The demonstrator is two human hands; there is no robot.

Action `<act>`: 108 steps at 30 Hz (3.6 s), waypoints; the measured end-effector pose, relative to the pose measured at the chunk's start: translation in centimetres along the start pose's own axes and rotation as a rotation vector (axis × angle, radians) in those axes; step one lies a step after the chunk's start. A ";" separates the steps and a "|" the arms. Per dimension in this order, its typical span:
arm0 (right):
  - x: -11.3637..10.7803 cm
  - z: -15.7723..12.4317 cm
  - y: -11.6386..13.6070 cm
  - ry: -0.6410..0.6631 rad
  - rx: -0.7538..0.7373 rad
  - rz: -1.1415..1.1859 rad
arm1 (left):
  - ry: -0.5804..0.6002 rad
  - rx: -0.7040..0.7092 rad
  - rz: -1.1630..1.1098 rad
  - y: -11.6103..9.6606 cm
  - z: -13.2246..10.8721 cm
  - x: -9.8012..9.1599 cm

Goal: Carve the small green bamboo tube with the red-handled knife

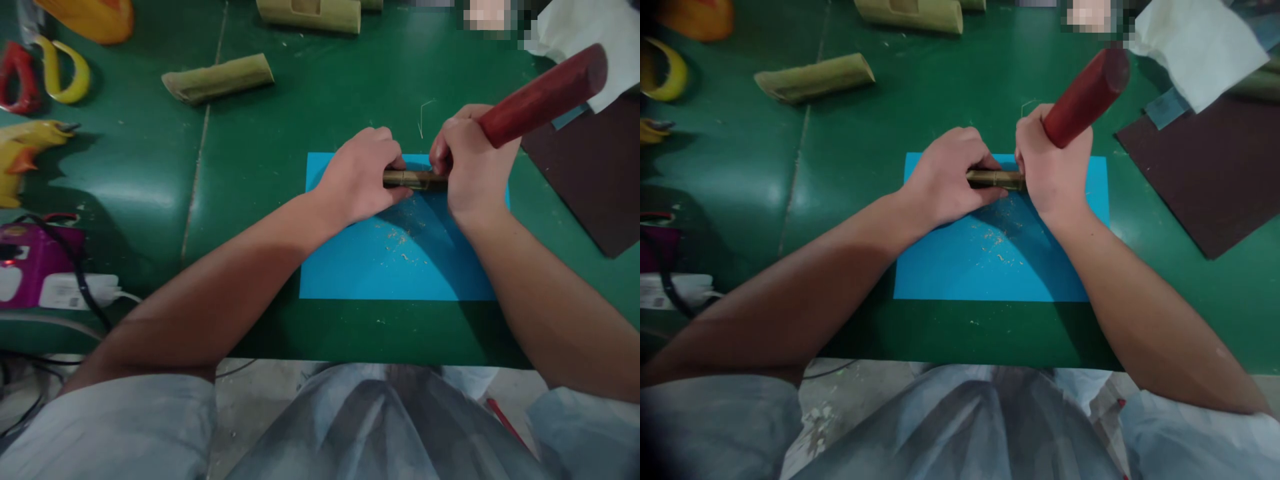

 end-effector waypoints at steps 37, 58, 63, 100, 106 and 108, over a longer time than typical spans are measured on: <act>-0.6 0.1 -1.4 0.032 -0.107 -0.008 | 0.032 -0.003 0.020 0.5 0.6 0.7; -0.6 0.0 -1.3 0.022 -0.072 0.027 | -0.022 0.009 -0.015 0.5 0.2 0.6; -0.6 0.1 -1.2 0.042 -0.058 0.002 | -0.001 -0.021 -0.022 0.3 0.3 0.6; -0.6 0.0 -1.2 -0.018 -0.065 0.049 | 0.016 -0.037 -0.002 0.0 0.3 0.5; -0.4 -0.4 -0.5 0.003 -0.059 0.031 | 0.003 -0.013 0.008 0.4 0.4 0.7; -0.4 -0.4 -0.4 0.024 -0.060 0.016 | 0.019 -0.022 0.011 0.2 0.4 0.5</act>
Point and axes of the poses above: each hand's wrist, its own z-axis towards the middle knuckle, its own x-axis out of the palm, y = z × x, the point moved 2 cm from there along z, towards the middle knuckle, and after that the axes turned 3 degrees about -y, right-handed, at the moved point
